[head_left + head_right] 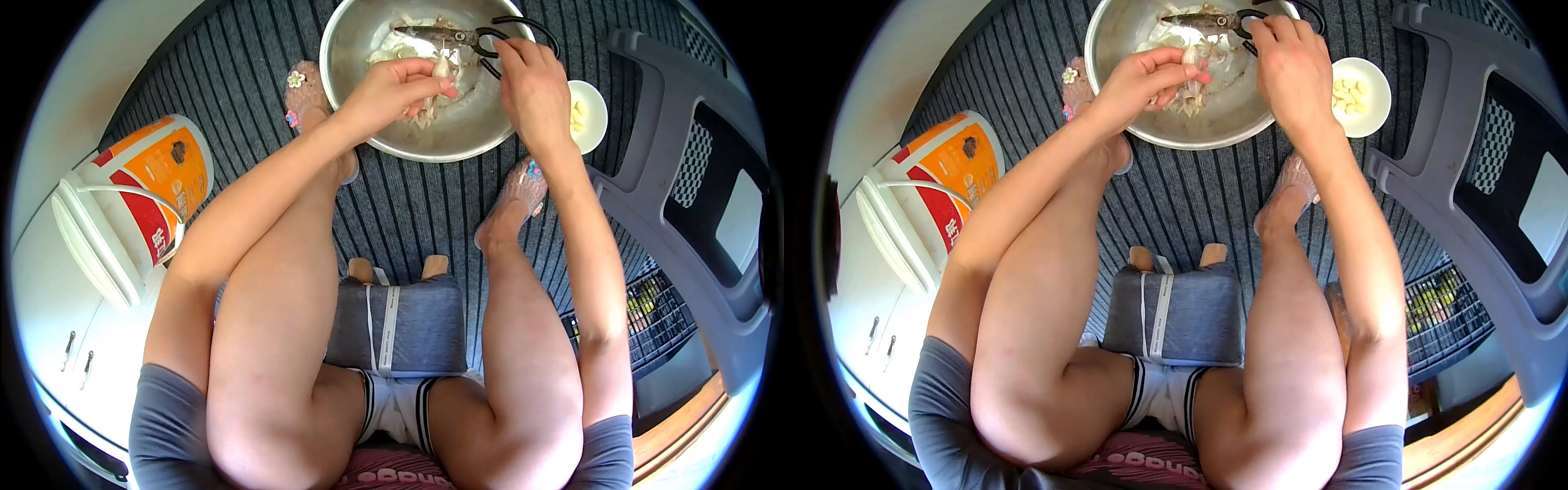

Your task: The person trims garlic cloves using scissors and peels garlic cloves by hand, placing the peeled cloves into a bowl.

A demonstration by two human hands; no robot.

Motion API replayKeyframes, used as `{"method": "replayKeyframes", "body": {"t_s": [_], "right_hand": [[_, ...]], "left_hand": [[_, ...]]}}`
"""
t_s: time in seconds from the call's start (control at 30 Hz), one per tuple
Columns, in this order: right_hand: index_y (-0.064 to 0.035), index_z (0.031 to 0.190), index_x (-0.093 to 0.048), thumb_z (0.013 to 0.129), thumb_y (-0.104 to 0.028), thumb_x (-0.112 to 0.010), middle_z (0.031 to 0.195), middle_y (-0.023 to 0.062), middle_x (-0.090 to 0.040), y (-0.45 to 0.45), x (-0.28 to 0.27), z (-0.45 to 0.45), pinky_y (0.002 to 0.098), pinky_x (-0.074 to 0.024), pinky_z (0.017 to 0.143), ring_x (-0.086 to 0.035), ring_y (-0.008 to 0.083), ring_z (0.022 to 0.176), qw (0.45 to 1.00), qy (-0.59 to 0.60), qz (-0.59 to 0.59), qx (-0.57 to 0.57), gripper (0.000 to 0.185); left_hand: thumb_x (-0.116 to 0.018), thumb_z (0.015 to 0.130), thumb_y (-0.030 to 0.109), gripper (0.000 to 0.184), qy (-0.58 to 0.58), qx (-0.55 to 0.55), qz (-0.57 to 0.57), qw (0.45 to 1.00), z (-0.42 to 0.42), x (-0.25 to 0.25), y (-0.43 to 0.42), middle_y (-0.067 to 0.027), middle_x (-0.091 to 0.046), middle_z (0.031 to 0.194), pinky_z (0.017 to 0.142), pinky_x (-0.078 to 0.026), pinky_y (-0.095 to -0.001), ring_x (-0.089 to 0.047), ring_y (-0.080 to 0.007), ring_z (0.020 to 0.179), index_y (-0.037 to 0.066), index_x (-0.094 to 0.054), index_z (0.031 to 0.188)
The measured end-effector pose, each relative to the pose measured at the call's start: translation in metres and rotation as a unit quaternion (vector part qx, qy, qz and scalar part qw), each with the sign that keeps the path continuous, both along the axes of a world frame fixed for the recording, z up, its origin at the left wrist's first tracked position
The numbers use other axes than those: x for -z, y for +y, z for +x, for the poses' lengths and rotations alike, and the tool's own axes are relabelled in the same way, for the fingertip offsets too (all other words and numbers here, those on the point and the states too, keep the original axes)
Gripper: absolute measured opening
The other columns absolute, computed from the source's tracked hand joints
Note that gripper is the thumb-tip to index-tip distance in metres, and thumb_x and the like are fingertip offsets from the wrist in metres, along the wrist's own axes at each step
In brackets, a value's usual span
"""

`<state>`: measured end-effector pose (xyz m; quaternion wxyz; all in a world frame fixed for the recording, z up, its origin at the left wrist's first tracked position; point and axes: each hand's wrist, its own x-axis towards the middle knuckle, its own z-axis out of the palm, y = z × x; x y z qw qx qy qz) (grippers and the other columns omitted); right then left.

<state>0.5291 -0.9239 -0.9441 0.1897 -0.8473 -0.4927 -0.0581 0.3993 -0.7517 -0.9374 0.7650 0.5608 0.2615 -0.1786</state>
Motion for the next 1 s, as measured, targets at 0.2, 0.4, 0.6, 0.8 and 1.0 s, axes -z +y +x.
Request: {"method": "replayKeyframes", "body": {"t_s": [0.2,0.4,0.6,0.8,1.0], "right_hand": [[-0.0054,0.108,-0.058,0.073,-0.001,-0.056,0.099,0.0098,-0.060,0.013,0.004,0.006,0.0376,-0.0467,0.079,-0.057,0.0272,0.090,0.991,-0.061,-0.121,0.004,0.035],[-0.0006,0.107,-0.057,0.071,-0.009,-0.065,0.100,0.0165,-0.060,-0.012,0.004,-0.004,0.0389,-0.0510,0.066,-0.063,0.0342,0.077,0.985,0.109,-0.100,0.091,0.038],[0.0031,0.106,-0.056,0.071,-0.044,-0.077,0.097,0.0181,-0.060,-0.034,-0.032,-0.048,0.0403,-0.0505,0.073,-0.064,0.0330,0.083,0.828,0.486,-0.135,0.244,0.062],[0.0004,0.087,-0.061,0.073,-0.062,-0.068,0.073,0.0121,-0.060,-0.040,-0.037,-0.072,0.0389,-0.0466,0.059,-0.063,0.0282,0.070,0.866,0.423,-0.180,0.199,0.065],[-0.0002,0.078,-0.062,0.073,-0.063,-0.066,0.058,0.0113,-0.057,-0.036,-0.041,-0.068,0.0416,-0.0450,0.053,-0.061,0.0314,0.057,0.862,0.424,-0.201,0.191,0.063]], "left_hand": [[-0.055,0.090,0.015,0.030,0.031,0.063,0.006,0.997,-0.006,0.013,0.010,-0.0003,-0.066,0.091,0.044,-0.027,-0.0172,-0.035,-0.0005,0.050,0.002,-0.061,0.117],[-0.045,0.098,0.016,0.034,0.023,-0.023,-0.110,0.993,-0.011,0.022,0.022,0.0010,-0.055,0.086,0.043,-0.024,-0.0177,-0.032,-0.0016,0.049,-0.001,-0.052,0.126],[-0.043,0.100,0.019,0.036,0.030,-0.047,-0.103,0.993,-0.012,0.020,0.019,0.0002,-0.052,0.084,0.044,-0.024,-0.0180,-0.032,-0.0025,0.052,-0.002,-0.049,0.128],[-0.042,0.100,0.019,0.023,0.045,-0.066,-0.084,0.993,-0.010,0.022,0.014,0.0002,-0.051,0.082,0.044,-0.025,-0.0180,-0.034,-0.0029,0.053,0.001,-0.055,0.108],[-0.043,0.099,0.021,0.019,0.038,-0.025,-0.056,0.997,-0.007,0.013,0.009,0.0014,-0.050,0.078,0.045,-0.024,-0.0184,-0.035,-0.0031,0.053,0.005,-0.053,0.093]]}}
